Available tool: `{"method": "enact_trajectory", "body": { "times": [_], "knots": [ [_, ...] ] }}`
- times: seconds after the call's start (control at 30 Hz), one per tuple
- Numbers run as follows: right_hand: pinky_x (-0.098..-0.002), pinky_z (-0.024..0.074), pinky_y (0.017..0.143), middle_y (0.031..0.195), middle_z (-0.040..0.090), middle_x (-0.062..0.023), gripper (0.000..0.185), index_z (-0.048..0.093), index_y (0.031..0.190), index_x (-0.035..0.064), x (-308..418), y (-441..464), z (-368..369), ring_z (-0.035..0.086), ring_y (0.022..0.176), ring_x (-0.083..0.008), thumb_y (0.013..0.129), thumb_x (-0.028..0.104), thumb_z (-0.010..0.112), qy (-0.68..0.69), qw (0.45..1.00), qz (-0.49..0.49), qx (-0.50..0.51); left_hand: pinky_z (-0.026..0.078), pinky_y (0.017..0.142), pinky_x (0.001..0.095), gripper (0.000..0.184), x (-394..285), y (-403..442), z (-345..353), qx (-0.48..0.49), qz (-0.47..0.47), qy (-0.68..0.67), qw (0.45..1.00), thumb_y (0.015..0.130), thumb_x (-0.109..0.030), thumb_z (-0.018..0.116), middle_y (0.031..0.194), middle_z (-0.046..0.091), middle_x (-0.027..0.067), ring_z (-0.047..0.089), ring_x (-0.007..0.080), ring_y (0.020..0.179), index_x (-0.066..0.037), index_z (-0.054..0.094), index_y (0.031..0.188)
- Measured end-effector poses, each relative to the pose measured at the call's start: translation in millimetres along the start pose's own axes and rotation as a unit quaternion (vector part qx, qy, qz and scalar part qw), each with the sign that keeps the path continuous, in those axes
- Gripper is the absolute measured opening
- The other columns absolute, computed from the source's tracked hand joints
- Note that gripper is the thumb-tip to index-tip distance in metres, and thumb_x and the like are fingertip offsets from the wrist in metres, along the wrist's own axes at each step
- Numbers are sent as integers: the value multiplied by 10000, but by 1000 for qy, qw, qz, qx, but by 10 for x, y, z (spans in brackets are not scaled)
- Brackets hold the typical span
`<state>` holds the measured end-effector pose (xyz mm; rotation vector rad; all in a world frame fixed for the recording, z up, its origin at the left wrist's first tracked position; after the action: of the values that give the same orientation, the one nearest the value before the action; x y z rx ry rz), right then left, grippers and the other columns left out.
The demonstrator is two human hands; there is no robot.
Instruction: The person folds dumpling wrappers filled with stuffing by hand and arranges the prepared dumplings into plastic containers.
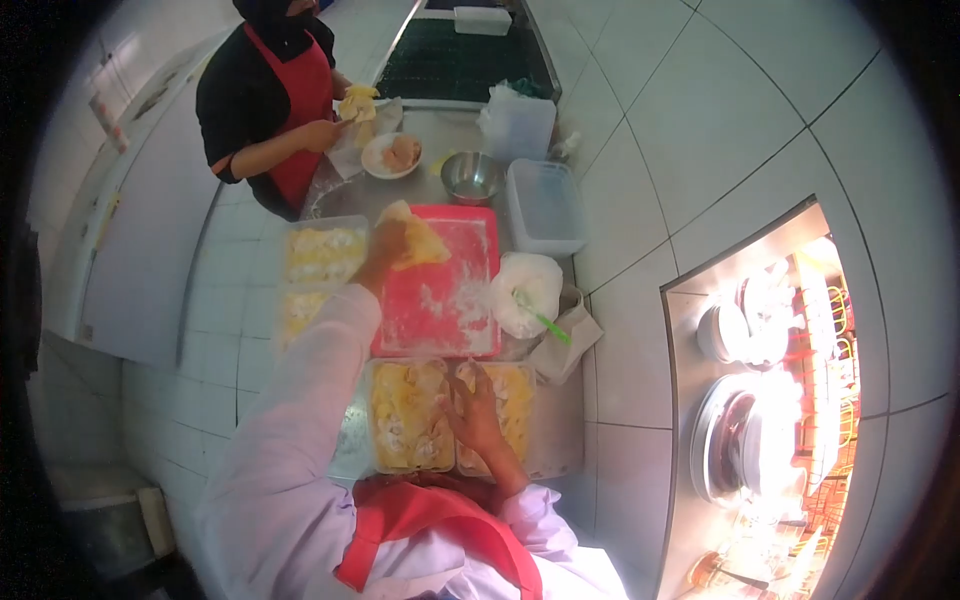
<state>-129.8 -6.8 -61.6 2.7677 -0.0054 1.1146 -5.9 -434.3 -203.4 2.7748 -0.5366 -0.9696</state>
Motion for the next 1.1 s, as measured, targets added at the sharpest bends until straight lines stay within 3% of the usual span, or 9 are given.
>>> {"method": "enact_trajectory", "body": {
  "times": [0.07,0.33,0.4,0.53,0.63,0.7,0.83,0.9,1.1],
  "knots": [
    [-542,339,1095,1478,349,-305,493,559,1343,84,33,109,-84,368,1339,-486,896,254,679,-8,1000,-18,-17,558,778,415,186,-145,53,-109,32,92,223,970,772,-235,762,935,710,109,700,291,912,-113,701,899],
    [-330,500,909,1282,592,-196,596,375,1451,-2,-15,918,-309,610,1133,-262,919,77,630,162,974,-31,-153,544,639,347,209,-1741,-1331,-1286,1,-11,-185,983,828,-169,718,777,698,91,669,180,682,2,690,944],
    [-304,497,884,1190,620,-179,668,271,1492,2,80,1097,-273,628,1052,-207,913,-2,604,308,944,68,-95,523,592,321,202,-1837,-1758,-1226,131,-114,-492,853,877,-148,692,787,671,60,622,130,643,17,691,993],
    [-333,527,827,1151,628,-194,711,237,1503,9,-55,1012,-221,641,1029,-236,889,-59,590,349,936,6,-42,525,632,313,200,-1913,-2329,-1549,173,-126,-561,799,918,-112,647,840,668,58,631,139,685,32,678,1052],
    [-317,521,789,1073,653,-165,726,229,1503,11,209,864,-353,647,949,-194,873,-103,571,440,896,47,42,533,705,301,180,-1763,-2624,-1641,-81,-135,-393,906,946,-110,623,925,685,68,647,128,761,19,677,1059],
    [-303,525,770,1040,649,-152,734,274,1483,2,370,773,-394,654,914,-185,841,-115,612,486,865,59,113,530,805,317,285,-1844,-2831,-1558,191,-234,-708,638,957,-141,610,1143,617,33,604,148,1053,-22,586,1215],
    [-301,533,768,1028,652,-146,706,399,1420,17,470,633,-509,666,887,-192,787,-83,696,427,896,69,107,529,812,318,246,-1959,-3036,-1586,156,-245,-674,679,959,-184,620,1097,643,36,625,148,997,-46,620,1162],
    [-327,551,748,1001,660,-128,644,514,1326,45,664,589,-700,675,876,-209,737,-22,766,173,985,17,-6,490,658,258,181,-2120,-3037,-1762,78,-260,-667,694,957,-203,646,809,625,-41,597,76,716,-28,686,973],
    [-374,557,694,908,686,-111,531,555,1233,62,822,402,-706,686,808,-294,750,46,775,27,978,-198,-54,385,550,251,178,-2040,-3123,-1782,73,-184,-598,777,969,-192,617,734,584,-62,505,34,633,-32,689,940]
  ]
}}
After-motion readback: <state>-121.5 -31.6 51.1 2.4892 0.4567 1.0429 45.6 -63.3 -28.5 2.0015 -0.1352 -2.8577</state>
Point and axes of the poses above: each hand's wrist, its own y-axis towards the middle knuckle, its own z-axis out of the palm, x = y × z, the point moved 3 cm from there along y, towards the middle knuckle
